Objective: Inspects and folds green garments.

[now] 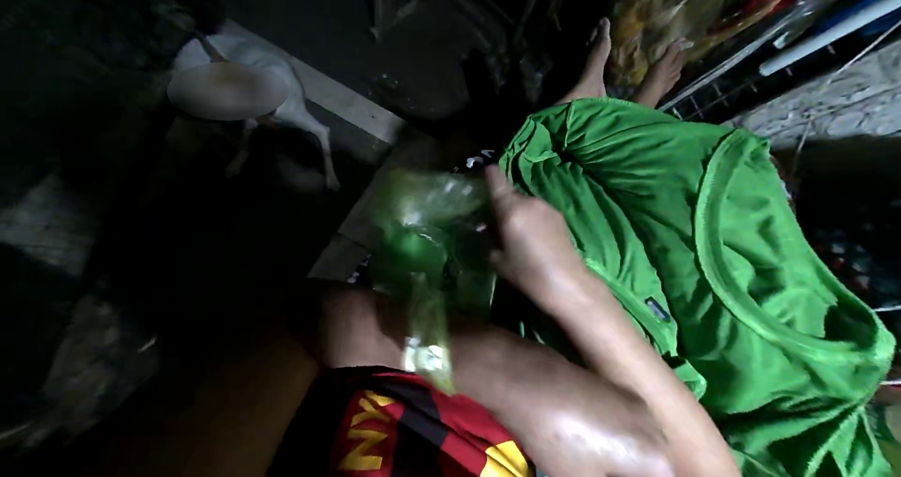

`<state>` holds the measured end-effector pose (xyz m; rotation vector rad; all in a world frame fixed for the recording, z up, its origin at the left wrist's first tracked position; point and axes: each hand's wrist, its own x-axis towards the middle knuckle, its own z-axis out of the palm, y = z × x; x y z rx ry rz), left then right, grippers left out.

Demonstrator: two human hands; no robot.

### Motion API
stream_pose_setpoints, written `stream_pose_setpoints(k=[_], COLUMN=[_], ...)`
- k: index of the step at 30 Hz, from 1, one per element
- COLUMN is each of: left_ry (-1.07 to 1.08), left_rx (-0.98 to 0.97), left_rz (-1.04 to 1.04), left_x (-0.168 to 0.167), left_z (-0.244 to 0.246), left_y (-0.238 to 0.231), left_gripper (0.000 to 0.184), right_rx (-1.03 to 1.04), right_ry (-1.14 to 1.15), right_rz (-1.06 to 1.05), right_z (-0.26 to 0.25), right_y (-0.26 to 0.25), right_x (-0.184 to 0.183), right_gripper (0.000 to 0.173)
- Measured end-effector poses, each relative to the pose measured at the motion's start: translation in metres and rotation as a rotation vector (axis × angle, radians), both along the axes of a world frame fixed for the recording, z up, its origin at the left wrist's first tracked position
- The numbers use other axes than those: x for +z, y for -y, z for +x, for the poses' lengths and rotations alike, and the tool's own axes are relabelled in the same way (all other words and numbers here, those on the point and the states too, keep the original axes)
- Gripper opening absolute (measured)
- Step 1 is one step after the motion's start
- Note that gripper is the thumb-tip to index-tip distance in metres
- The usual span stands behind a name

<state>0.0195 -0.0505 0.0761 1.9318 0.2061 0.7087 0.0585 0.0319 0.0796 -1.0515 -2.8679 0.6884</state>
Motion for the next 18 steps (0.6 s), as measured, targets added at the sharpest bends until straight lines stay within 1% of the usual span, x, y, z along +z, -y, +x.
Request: stream_pose_setpoints(k=[2,4,5,6,8,9,10,11,13,15,16,17,18], left_ry=[0.035,-0.018,-0.121,-0.26,-0.466,-0.514,-0.545,-0.567,-0.615,-0.704,-0.75,-0.78,-0.771], left_rx=[0.169,0.47,0.643,0.793,1.02,1.098,1.134,1.127,1.048,0.966,0.967,1.005,1.054], left_rz=[0.014,0.051,0.079,0.051,-0.076,-0.123,-0.136,-0.116,-0.05,-0.018,-0.034,-0.026,0.031], left_x=[-0.003,-0.009,-0.01,-0.009,-0.015,-0.022,-0.031,-0.039,-0.044,-0.035,-0.026,-0.015,-0.009], left_z=[-0.038,-0.074,-0.089,-0.102,-0.114,-0.116,-0.118,-0.121,-0.123,-0.125,-0.125,-0.123,-0.125], left_y=[-0.007,-0.011,-0.014,-0.017,-0.029,-0.036,-0.042,-0.045,-0.045,-0.042,-0.039,-0.035,-0.031], left_gripper=[0.013,0.017,0.016,0.015,0.014,0.015,0.016,0.016,0.018,0.032,0.035,0.03,0.028], right_rx=[-0.092,-0.139,-0.151,-0.162,-0.187,-0.191,-0.197,-0.211,-0.261,-0.288,-0.29,-0.285,-0.278], right_ry=[-0.093,-0.197,-0.246,-0.29,-0.348,-0.367,-0.383,-0.4,-0.455,-0.543,-0.583,-0.619,-0.653], right_rz=[0.008,-0.017,-0.04,-0.063,-0.097,-0.099,-0.096,-0.093,-0.095,-0.079,-0.077,-0.072,-0.061], right_z=[0.026,0.05,0.057,0.061,0.061,0.061,0.06,0.06,0.062,0.065,0.066,0.066,0.066], right_y=[-0.016,-0.025,-0.026,-0.025,-0.022,-0.021,-0.021,-0.021,-0.023,-0.023,-0.023,-0.022,-0.021], right_x=[0.007,0.012,0.011,0.009,0.003,0.0,-0.002,-0.002,0.0,0.0,0.0,0.001,0.001], right_gripper=[0.055,0.054,0.051,0.049,0.043,0.042,0.041,0.039,0.036,0.036,0.035,0.035,0.035])
